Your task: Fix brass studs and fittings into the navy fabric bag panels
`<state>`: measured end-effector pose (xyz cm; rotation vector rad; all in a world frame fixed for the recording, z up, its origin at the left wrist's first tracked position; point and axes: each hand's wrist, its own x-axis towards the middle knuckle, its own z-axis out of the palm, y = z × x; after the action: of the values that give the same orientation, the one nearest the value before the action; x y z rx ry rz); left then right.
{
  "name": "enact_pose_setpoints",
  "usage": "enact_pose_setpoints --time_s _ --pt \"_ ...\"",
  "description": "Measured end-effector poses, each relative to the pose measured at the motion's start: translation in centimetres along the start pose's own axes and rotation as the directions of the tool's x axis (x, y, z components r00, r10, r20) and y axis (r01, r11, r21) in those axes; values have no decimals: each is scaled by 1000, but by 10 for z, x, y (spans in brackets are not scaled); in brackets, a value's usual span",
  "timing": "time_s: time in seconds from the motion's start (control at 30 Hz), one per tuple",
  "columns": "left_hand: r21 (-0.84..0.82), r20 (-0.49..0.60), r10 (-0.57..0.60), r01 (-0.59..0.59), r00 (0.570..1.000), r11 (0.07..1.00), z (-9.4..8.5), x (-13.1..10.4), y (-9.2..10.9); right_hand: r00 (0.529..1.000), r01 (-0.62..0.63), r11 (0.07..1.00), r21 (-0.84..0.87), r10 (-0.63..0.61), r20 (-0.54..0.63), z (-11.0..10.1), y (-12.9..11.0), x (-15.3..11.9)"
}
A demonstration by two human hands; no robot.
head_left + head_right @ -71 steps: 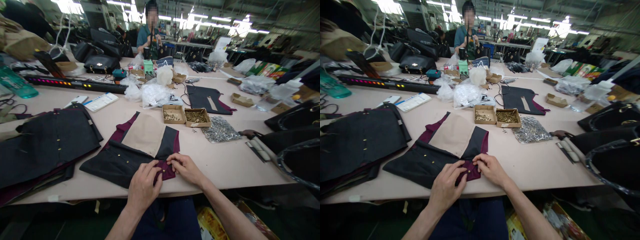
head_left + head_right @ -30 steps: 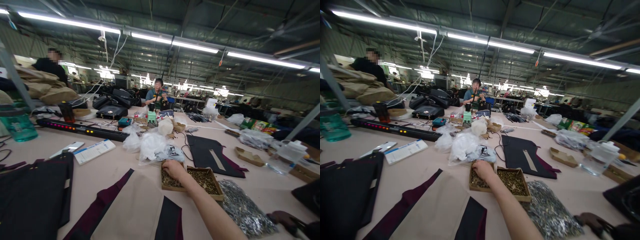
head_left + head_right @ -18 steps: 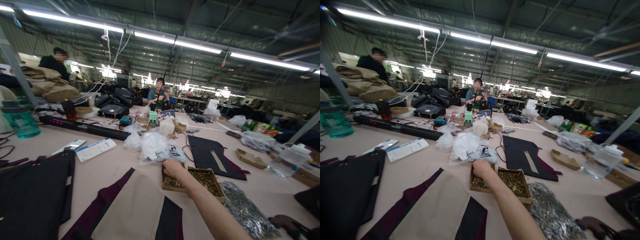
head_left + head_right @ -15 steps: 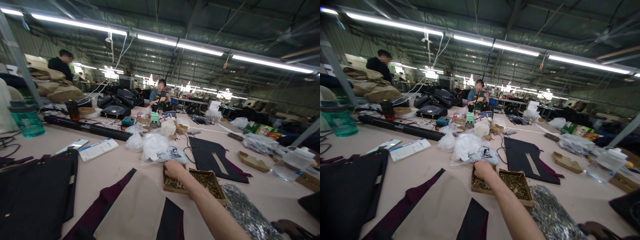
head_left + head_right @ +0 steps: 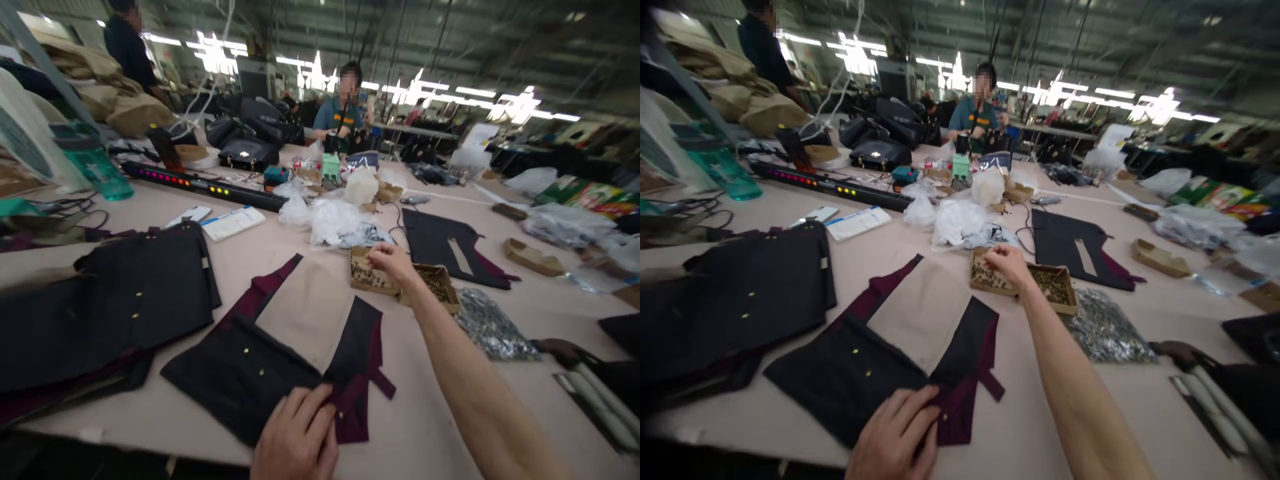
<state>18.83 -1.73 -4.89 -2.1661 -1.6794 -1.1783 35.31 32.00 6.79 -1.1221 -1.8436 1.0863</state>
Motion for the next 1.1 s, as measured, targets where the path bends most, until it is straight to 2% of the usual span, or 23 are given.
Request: enact_pose_setpoints --time_s 0.1,0.17,0.3,0.4,0.5,0.63,0.73,0.8,0.9,1.0,1.1 --pt "-31 114 -82 86 990 996 -6 0 7 999 18 949 316 -4 -45 5 -7 -38" --pt "-44 133 -83 89 988 995 -10 2 9 997 71 908 412 -54 -54 11 -14 -70" --pt "-98 147 -83 98 986 990 -13 2 9 993 73 949 307 -98 65 29 -27 -140" --pt "-141 160 -99 122 982 982 -13 1 5 974 -28 972 235 -26 224 42 -29 -185" --pt "-169 161 -124 151 979 974 -15 0 4 936 -135 967 216 53 349 52 -25 -215" --pt "-129 176 -163 187 971 974 -19 -1 9 893 -257 937 238 136 430 61 -13 -236" --pt "-37 184 -192 202 964 979 -21 -3 13 876 -268 943 197 153 457 66 -6 -244" --pt "-13 183 -199 204 963 979 -22 -5 15 891 -195 975 110 129 436 68 -4 -247" --pt "-26 191 -197 206 962 978 -23 -6 14 903 12 998 -58 14 430 70 -5 -248" --pt "-50 210 -197 211 958 976 -23 -7 12 878 199 967 -159 -104 467 72 -7 -247" --pt "-74 215 -200 220 956 973 -23 -9 10 860 297 936 -187 -178 478 76 -5 -245"
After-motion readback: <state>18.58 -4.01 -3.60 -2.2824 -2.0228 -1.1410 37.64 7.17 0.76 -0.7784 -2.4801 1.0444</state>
